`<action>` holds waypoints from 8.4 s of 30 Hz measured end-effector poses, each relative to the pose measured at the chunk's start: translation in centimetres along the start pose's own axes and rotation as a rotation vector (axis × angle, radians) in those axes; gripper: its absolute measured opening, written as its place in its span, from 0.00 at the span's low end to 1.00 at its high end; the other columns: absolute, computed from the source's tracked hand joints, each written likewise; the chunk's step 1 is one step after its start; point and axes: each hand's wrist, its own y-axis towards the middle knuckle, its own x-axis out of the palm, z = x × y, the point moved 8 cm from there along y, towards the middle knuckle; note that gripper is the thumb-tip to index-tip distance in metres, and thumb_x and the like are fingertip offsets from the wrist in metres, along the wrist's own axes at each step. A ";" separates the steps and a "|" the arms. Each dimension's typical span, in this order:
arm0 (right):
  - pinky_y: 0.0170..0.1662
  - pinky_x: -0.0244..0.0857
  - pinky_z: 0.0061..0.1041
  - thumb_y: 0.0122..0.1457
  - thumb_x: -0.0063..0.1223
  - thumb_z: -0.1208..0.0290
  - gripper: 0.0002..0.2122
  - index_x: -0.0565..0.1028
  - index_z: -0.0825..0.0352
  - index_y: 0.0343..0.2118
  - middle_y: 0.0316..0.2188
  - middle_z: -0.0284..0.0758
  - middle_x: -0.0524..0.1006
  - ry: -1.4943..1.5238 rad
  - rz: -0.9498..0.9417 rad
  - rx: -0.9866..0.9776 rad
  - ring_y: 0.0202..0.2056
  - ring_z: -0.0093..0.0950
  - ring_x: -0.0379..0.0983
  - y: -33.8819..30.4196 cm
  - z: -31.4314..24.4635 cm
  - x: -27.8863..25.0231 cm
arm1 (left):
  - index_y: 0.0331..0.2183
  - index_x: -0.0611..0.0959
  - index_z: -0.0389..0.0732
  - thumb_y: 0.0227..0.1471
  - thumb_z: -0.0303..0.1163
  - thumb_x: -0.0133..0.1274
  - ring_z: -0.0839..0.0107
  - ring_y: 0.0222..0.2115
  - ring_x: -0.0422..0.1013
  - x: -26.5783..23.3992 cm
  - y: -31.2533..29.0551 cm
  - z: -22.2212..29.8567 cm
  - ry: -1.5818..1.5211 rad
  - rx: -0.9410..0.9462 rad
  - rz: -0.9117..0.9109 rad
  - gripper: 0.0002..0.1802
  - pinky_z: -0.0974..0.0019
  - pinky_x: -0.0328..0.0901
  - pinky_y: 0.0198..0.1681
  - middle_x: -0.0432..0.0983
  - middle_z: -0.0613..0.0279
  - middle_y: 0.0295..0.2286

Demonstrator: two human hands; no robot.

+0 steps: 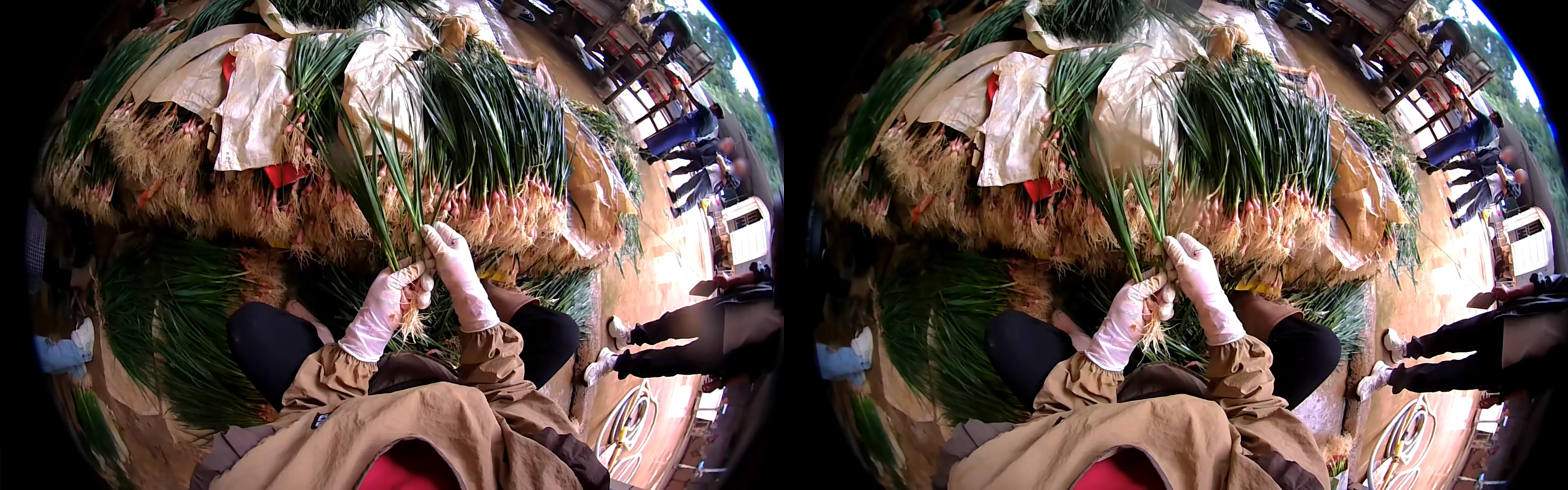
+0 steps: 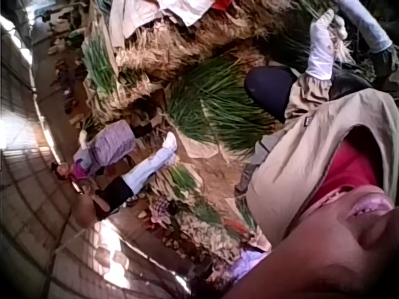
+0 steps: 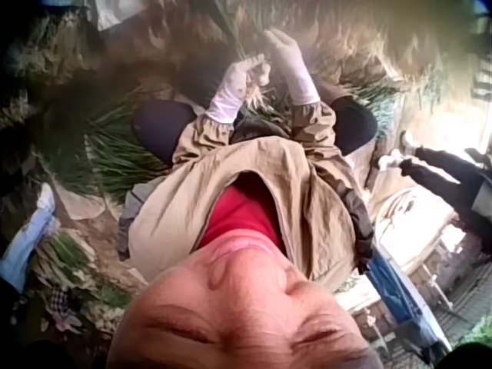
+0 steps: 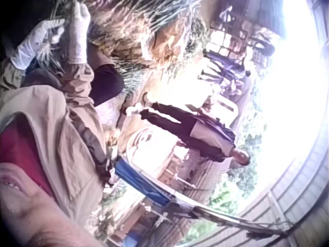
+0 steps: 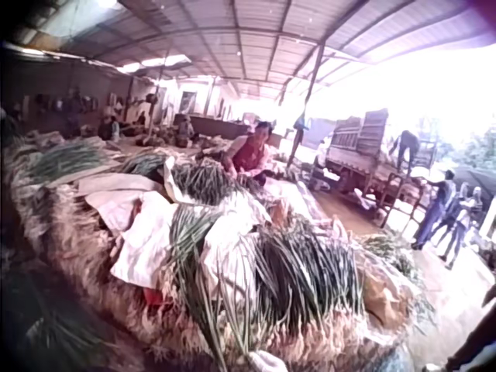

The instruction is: The person sorts green scallions by hand while sitting among large piles of the plants, picking up bundles, checking the roots and stalks, and placing them into groups.

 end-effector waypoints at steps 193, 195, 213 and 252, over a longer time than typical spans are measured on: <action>0.26 0.68 0.28 0.58 0.53 0.55 0.14 0.74 0.62 0.25 0.18 0.31 0.76 -1.490 0.672 -0.259 0.19 0.25 0.72 3.5 -12.4 -13.1 | 0.49 0.73 0.34 0.60 0.32 0.45 0.78 0.13 0.59 0.8 -0.1 0.0 0.008 -0.027 -0.114 0.18 0.71 0.58 0.20 0.60 0.73 0.12; 0.33 0.70 0.28 0.53 0.56 0.55 0.15 0.78 0.64 0.31 0.24 0.37 0.79 -1.719 0.553 -0.127 0.27 0.30 0.77 6.8 -9.9 -13.5 | 0.49 0.74 0.33 0.59 0.32 0.45 0.78 0.14 0.61 0.3 0.2 -0.2 -0.017 -0.043 -0.096 0.18 0.71 0.61 0.20 0.62 0.72 0.12; 0.27 0.65 0.15 0.64 0.45 0.57 0.16 0.76 0.65 0.44 0.25 0.29 0.76 0.017 0.021 0.204 0.23 0.14 0.68 -3.4 2.1 -0.2 | 0.37 0.77 0.38 0.59 0.33 0.47 0.78 0.15 0.66 -3.6 1.1 -0.3 0.210 0.029 0.156 0.10 0.77 0.66 0.19 0.70 0.67 0.20; 0.19 0.59 0.23 0.64 0.39 0.62 0.13 0.70 0.64 0.28 0.13 0.27 0.66 -0.122 0.211 0.115 0.15 0.22 0.63 1.3 2.0 0.0 | 0.32 0.78 0.36 0.57 0.31 0.50 0.74 0.15 0.68 -1.8 0.1 -0.3 0.310 0.065 0.101 0.08 0.73 0.62 0.17 0.73 0.63 0.17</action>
